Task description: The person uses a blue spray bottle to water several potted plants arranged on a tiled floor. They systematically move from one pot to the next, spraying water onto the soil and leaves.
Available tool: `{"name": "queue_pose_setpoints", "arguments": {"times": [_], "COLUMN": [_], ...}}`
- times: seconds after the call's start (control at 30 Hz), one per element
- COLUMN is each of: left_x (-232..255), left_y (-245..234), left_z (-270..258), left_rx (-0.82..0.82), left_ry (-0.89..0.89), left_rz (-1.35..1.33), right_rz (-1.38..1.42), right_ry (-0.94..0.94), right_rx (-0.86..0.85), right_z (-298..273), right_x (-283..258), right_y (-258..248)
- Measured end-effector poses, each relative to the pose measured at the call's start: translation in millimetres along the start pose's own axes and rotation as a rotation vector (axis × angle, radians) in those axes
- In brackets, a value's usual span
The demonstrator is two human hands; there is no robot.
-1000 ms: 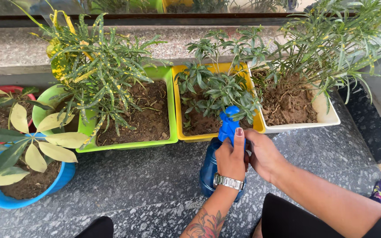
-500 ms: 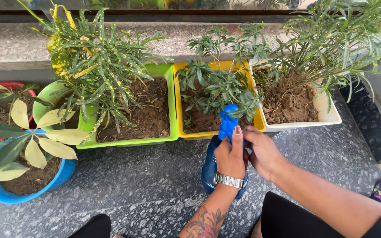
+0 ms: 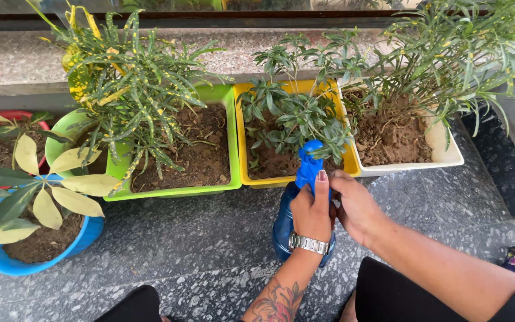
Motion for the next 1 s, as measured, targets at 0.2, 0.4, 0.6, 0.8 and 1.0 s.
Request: {"name": "queue_pose_setpoints", "arguments": {"times": [0.2,0.4,0.6,0.8,1.0], "left_x": [6,0,-3,-10,-11], "left_y": [1,0,2,-1,0], "left_z": [-1,1,4,4,3], "left_rx": [-0.040,0.048,0.006,0.095,0.045], "left_ry": [0.042,0.105,0.106,0.116,0.123], "left_rz": [0.022,0.081,0.108,0.088,0.187], "right_rz": [0.002,0.031,0.054,-0.051,0.002], "right_ry": [0.118,0.008,0.097,-0.107,0.014], "right_rx": [0.098,0.074,0.122,0.040,0.087], "right_z": [-18,-6,-23,-10,-17], "right_x": [-22,1,-18,4,-1], "right_y": [19,6,23,14,12]}}
Point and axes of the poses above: each hand's wrist, its own z-axis towards the middle knuckle, its own y-axis out of the palm, x = y × z, the point moved 4 cm from there along z, towards the middle knuckle, and after that the axes turned 1 degree about z, right-handed, at the moved point
